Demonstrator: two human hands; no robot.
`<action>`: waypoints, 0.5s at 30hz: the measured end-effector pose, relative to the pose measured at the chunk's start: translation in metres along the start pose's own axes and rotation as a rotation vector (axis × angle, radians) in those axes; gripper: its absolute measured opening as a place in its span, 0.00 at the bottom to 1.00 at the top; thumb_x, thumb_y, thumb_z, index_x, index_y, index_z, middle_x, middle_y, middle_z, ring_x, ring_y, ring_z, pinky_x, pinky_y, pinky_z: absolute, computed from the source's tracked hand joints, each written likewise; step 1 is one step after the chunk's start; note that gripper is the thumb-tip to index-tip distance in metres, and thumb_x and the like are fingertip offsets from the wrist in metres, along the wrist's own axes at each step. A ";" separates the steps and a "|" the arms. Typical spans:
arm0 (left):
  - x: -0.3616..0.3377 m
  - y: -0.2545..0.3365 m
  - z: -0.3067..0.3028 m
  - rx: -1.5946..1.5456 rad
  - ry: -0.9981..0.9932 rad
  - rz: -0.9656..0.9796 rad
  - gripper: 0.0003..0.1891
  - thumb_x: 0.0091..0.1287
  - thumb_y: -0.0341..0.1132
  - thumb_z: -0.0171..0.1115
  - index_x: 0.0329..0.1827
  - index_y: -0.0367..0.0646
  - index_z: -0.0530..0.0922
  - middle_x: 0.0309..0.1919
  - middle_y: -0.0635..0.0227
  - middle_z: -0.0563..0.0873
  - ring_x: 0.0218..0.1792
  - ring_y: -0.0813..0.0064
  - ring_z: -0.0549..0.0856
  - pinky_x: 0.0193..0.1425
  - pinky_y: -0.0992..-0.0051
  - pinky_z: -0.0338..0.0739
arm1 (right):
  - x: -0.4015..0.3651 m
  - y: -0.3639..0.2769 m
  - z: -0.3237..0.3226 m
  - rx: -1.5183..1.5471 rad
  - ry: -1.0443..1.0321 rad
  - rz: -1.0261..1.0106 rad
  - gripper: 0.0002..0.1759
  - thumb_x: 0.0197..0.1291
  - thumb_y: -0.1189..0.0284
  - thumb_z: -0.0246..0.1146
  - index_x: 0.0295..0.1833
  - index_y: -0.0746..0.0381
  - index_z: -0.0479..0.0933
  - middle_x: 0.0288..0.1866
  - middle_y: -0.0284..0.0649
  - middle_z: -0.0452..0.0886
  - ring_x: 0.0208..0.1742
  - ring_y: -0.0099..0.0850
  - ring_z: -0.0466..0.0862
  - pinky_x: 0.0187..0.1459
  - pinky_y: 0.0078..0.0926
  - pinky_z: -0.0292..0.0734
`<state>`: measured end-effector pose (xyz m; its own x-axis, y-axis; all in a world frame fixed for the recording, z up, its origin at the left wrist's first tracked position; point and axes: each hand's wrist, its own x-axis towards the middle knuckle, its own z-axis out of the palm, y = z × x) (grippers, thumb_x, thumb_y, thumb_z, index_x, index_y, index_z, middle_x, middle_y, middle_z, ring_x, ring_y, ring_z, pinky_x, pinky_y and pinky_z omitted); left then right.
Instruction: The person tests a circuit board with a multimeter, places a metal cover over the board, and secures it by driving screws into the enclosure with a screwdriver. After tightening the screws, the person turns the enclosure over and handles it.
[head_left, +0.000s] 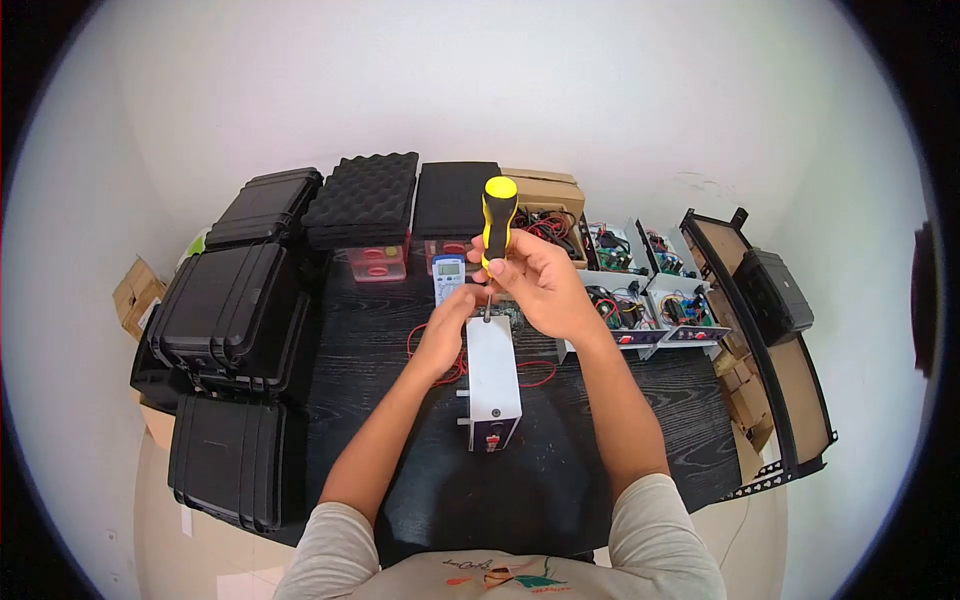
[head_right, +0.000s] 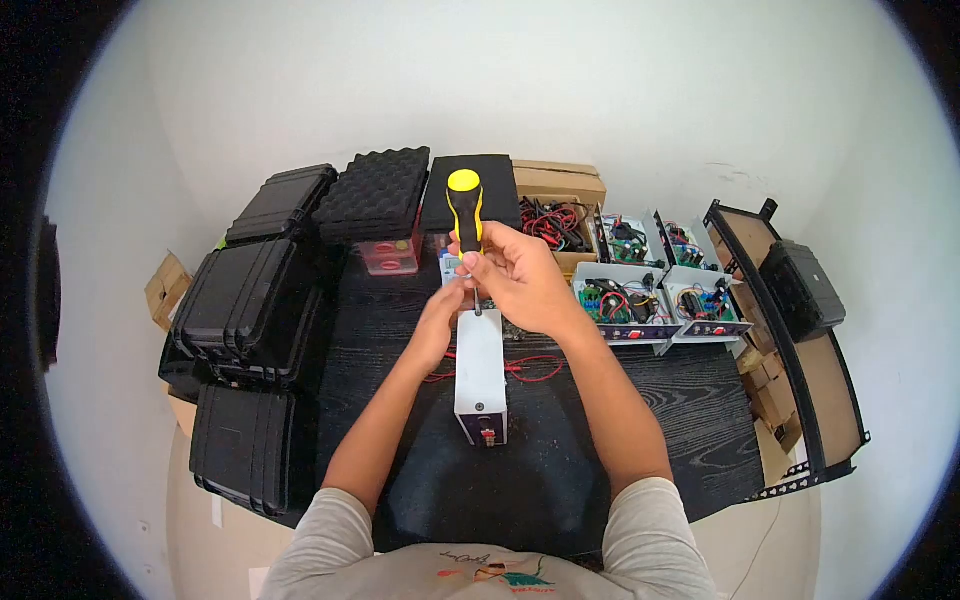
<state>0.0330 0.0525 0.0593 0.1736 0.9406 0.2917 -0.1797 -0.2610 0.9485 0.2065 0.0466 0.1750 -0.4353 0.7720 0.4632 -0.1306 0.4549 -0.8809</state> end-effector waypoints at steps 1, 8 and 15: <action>0.005 0.002 0.000 -0.067 -0.098 -0.154 0.26 0.87 0.48 0.42 0.55 0.36 0.85 0.53 0.63 0.89 0.55 0.71 0.86 0.63 0.69 0.78 | 0.000 0.004 -0.003 -0.004 -0.014 -0.009 0.16 0.80 0.72 0.65 0.67 0.66 0.79 0.57 0.38 0.89 0.53 0.22 0.88 0.53 0.24 0.86; 0.012 -0.010 0.007 -0.228 -0.164 -0.302 0.32 0.88 0.52 0.39 0.48 0.35 0.87 0.39 0.55 0.92 0.40 0.65 0.92 0.49 0.67 0.86 | -0.002 0.004 -0.002 -0.063 0.092 0.095 0.19 0.69 0.78 0.76 0.61 0.66 0.79 0.52 0.36 0.89 0.49 0.19 0.88 0.48 0.22 0.86; 0.011 -0.006 0.010 -0.220 -0.123 -0.304 0.33 0.88 0.53 0.38 0.49 0.34 0.88 0.38 0.55 0.92 0.39 0.67 0.92 0.46 0.67 0.86 | 0.011 0.023 0.005 -0.109 0.205 -0.182 0.16 0.67 0.75 0.78 0.53 0.66 0.79 0.43 0.33 0.86 0.39 0.14 0.83 0.38 0.18 0.80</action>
<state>0.0462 0.0627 0.0578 0.3636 0.9312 0.0268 -0.3031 0.0911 0.9486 0.1946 0.0629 0.1592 -0.2226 0.7418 0.6326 -0.0885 0.6308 -0.7709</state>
